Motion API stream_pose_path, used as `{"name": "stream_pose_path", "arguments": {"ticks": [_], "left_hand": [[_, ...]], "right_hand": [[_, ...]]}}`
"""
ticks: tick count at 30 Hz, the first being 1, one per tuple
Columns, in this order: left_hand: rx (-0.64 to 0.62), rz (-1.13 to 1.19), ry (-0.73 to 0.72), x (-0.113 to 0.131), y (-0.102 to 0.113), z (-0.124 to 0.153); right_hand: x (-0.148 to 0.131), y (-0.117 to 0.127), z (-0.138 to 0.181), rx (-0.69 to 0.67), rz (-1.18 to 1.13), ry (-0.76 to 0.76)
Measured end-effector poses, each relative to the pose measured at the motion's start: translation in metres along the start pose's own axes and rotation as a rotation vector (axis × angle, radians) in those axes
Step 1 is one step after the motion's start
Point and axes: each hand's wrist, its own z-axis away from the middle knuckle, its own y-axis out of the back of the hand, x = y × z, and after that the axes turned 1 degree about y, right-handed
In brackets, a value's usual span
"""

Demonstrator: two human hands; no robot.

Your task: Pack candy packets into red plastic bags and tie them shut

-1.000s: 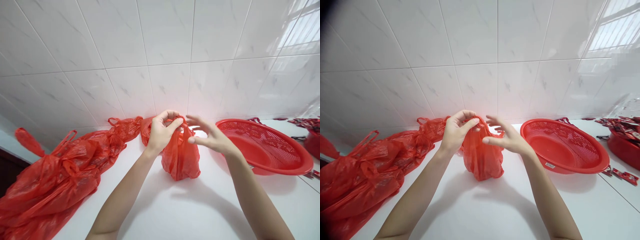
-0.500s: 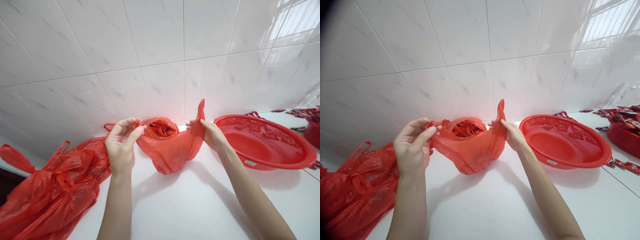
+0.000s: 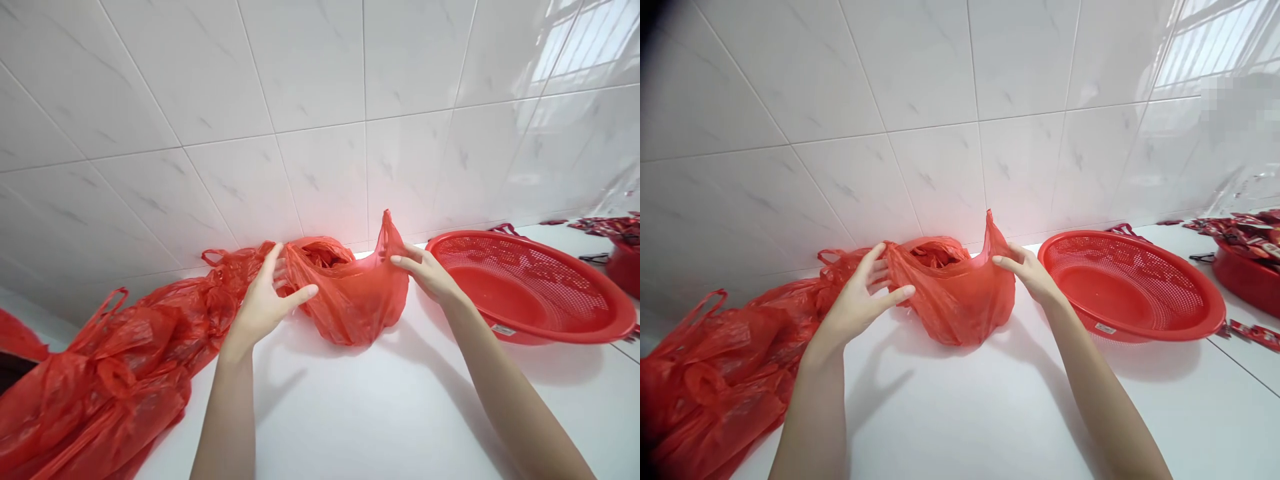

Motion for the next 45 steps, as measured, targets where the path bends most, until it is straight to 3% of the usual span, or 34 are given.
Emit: {"name": "stream_pose_path", "arguments": {"ticks": [2,6,12,17,28,36,45], "left_hand": [[-0.073,0.042,0.061,-0.003,-0.003,-0.001],[-0.072,0.120,0.100,-0.008,-0.008,-0.007],[-0.140,0.129,-0.082,-0.006,-0.009,-0.010],[-0.074,0.175,-0.080,0.002,-0.008,-0.004],[0.097,0.340,-0.243,0.025,-0.001,0.018],[0.055,0.324,-0.267,0.029,-0.005,0.023],[-0.017,0.294,-0.278,0.032,-0.011,0.026]], "right_hand": [[-0.001,0.000,0.002,-0.022,0.080,-0.005],[-0.002,-0.007,0.004,-0.038,0.151,-0.036],[0.001,-0.012,0.003,0.022,0.230,-0.005],[-0.002,-0.010,0.003,0.053,0.211,0.014],[-0.021,-0.014,0.014,-0.015,0.100,0.085],[-0.031,-0.023,0.023,-0.111,0.101,0.097],[-0.028,-0.030,0.023,-0.126,0.098,0.084]]}}
